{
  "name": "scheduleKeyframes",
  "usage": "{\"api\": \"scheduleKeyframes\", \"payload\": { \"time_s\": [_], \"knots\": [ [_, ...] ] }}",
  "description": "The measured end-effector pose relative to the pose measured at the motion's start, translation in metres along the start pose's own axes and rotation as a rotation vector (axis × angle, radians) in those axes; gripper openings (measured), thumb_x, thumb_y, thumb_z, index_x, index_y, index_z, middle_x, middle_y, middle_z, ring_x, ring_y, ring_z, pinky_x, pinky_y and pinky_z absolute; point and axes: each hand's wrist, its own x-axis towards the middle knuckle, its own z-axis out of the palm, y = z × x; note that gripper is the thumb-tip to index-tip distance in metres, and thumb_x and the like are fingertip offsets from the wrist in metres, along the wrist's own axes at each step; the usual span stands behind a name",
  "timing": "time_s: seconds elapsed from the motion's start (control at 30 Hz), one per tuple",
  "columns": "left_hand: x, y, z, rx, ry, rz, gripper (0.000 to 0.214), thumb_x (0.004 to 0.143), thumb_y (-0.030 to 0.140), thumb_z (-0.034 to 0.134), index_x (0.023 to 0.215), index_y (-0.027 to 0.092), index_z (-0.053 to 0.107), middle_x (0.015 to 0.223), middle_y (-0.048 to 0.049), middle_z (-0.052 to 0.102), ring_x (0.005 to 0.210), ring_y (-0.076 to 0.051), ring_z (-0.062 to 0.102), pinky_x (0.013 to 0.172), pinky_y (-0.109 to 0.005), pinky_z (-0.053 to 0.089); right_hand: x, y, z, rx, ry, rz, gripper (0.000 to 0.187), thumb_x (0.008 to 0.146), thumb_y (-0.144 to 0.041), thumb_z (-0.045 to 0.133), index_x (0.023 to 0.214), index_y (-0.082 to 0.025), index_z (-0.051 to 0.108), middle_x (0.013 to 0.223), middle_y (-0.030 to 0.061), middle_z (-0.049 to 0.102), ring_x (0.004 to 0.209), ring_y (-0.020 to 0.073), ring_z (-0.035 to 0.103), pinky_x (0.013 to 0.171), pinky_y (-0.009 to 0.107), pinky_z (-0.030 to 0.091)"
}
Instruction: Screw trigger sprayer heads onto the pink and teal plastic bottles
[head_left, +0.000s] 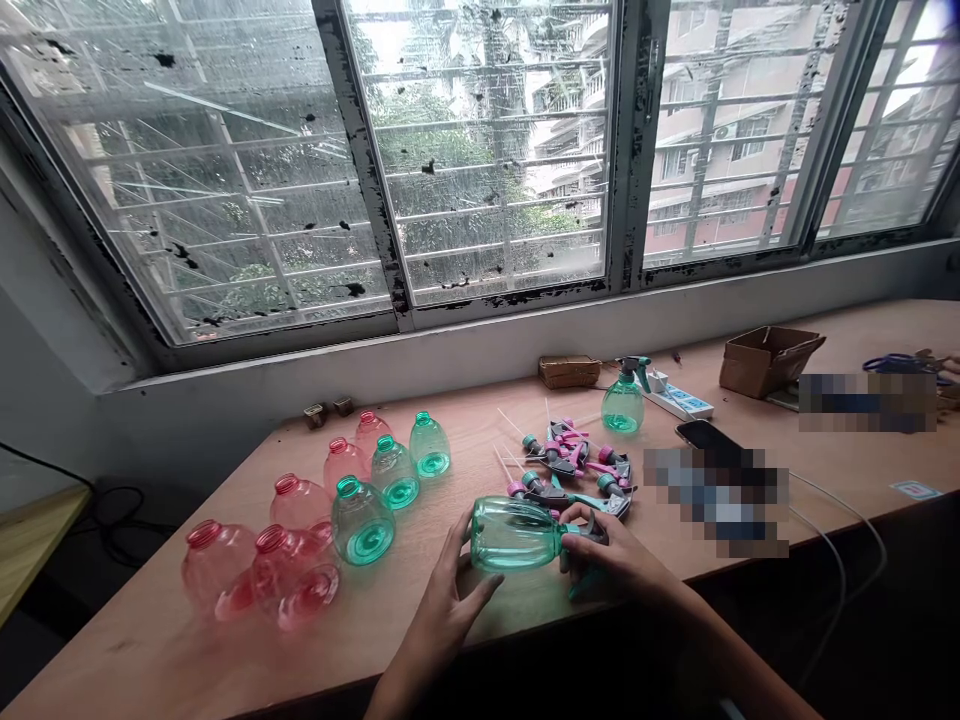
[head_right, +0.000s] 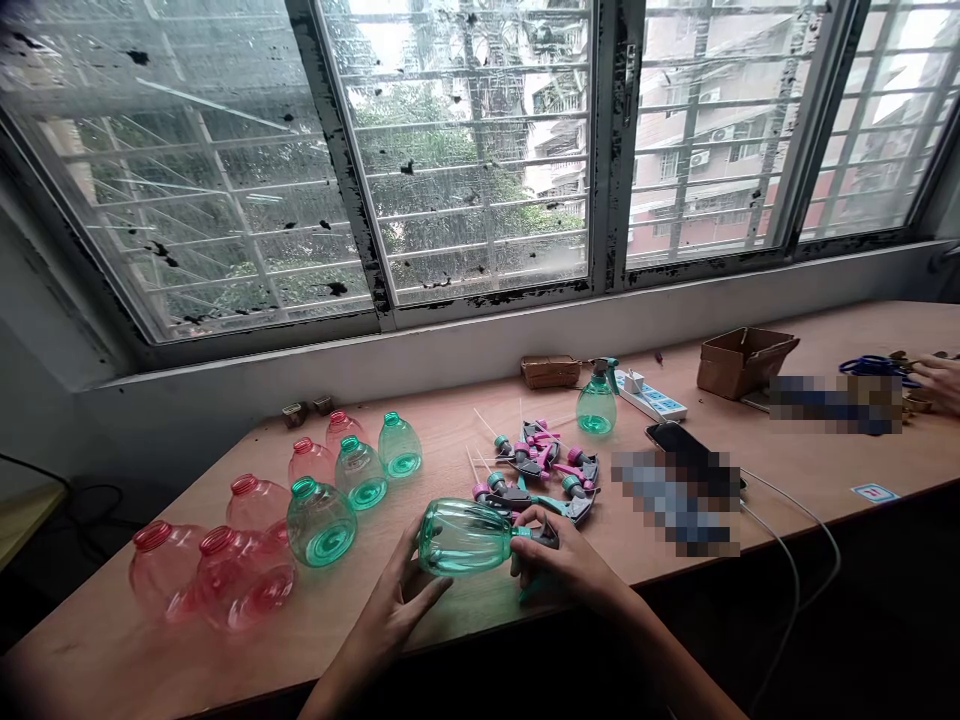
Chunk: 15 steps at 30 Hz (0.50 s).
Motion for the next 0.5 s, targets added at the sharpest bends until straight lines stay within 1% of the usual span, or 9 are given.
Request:
{"api": "scheduleKeyframes", "payload": {
  "time_s": [0.13,0.23,0.4,0.5],
  "knots": [
    [-0.001,0.001,-0.001,0.003,-0.016,-0.017,0.075,0.087,0.034,0.070,0.151,0.031,0.031,0.155,-0.0086,0.039,0.138,-0.032,0.044,0.115,-0.047,0.036,0.001,0.000,0.000,0.011,-0.007,-0.008,0.041,0.084,-0.048,0.073,0.100,-0.020,0.049,0.073,0.0031,0.074,0.061,0.0187,0.068,0.062,0.030,0.050],
    [-0.003,0.006,-0.001,0.041,-0.026,-0.039,0.078,0.086,0.038,0.071,0.151,0.029,0.030,0.155,-0.0104,0.038,0.140,-0.033,0.041,0.117,-0.047,0.034,0.001,0.000,0.000,0.015,-0.006,-0.008,0.040,0.084,-0.047,0.073,0.100,-0.020,0.048,0.072,0.0031,0.074,0.061,0.0191,0.068,0.061,0.030,0.051],
    [-0.004,0.014,0.000,-0.014,-0.041,-0.065,0.068,0.096,0.045,0.056,0.153,0.026,0.026,0.157,-0.0112,0.036,0.140,-0.031,0.041,0.117,-0.045,0.032,0.000,0.000,0.000,0.017,-0.009,-0.012,0.038,0.086,-0.045,0.072,0.101,-0.020,0.048,0.073,0.0033,0.074,0.062,0.0182,0.068,0.062,0.029,0.051],
    [-0.003,0.014,0.001,-0.012,-0.028,-0.065,0.068,0.096,0.046,0.056,0.153,0.025,0.027,0.156,-0.0113,0.037,0.141,-0.031,0.039,0.117,-0.045,0.032,0.000,0.001,-0.001,0.020,-0.013,-0.014,0.037,0.087,-0.044,0.072,0.102,-0.020,0.048,0.074,0.0034,0.074,0.062,0.0178,0.068,0.062,0.029,0.051]
  ]
}}
